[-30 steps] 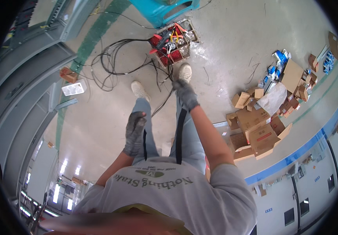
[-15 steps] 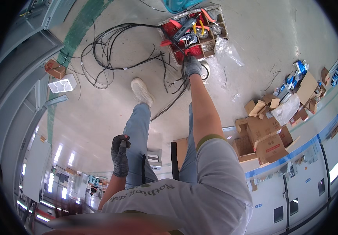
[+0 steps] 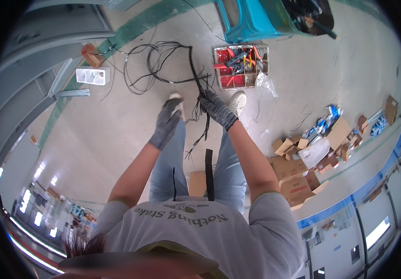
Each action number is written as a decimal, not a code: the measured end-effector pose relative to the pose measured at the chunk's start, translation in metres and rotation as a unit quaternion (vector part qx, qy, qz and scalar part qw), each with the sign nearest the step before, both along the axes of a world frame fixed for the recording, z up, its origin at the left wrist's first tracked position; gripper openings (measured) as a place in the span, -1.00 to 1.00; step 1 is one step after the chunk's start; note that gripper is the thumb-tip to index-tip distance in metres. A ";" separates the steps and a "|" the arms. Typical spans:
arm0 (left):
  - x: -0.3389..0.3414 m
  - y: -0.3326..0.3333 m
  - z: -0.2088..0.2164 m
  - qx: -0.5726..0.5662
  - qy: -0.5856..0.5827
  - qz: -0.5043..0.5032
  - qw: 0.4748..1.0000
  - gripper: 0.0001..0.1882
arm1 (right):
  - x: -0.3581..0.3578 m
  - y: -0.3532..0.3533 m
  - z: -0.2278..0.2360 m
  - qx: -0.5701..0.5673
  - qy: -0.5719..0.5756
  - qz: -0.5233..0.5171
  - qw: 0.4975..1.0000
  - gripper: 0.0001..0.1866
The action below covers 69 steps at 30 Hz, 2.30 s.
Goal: The person organizes and routes black electrical cables inside an open industrial electrical cabinet. They pull cables through the cabinet, align them with existing wiring, and secure them using zip ties.
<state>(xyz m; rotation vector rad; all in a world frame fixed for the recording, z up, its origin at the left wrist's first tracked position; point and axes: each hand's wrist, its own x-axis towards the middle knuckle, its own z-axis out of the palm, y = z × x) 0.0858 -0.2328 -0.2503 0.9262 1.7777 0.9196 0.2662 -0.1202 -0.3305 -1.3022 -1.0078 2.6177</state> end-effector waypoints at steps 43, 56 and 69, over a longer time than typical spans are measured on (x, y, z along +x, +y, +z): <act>-0.045 0.136 0.474 0.391 -0.181 -0.059 0.901 -0.65 | -0.087 0.045 0.577 0.624 0.079 -0.216 0.747 -0.77; -0.069 0.146 0.433 0.473 0.209 -0.135 0.845 -0.70 | -0.096 0.058 0.592 0.628 -0.115 -0.079 0.766 -0.74; -0.037 0.140 0.451 0.295 -0.305 -0.035 0.905 -0.63 | -0.063 0.056 0.567 0.682 -0.049 -0.140 0.716 -0.74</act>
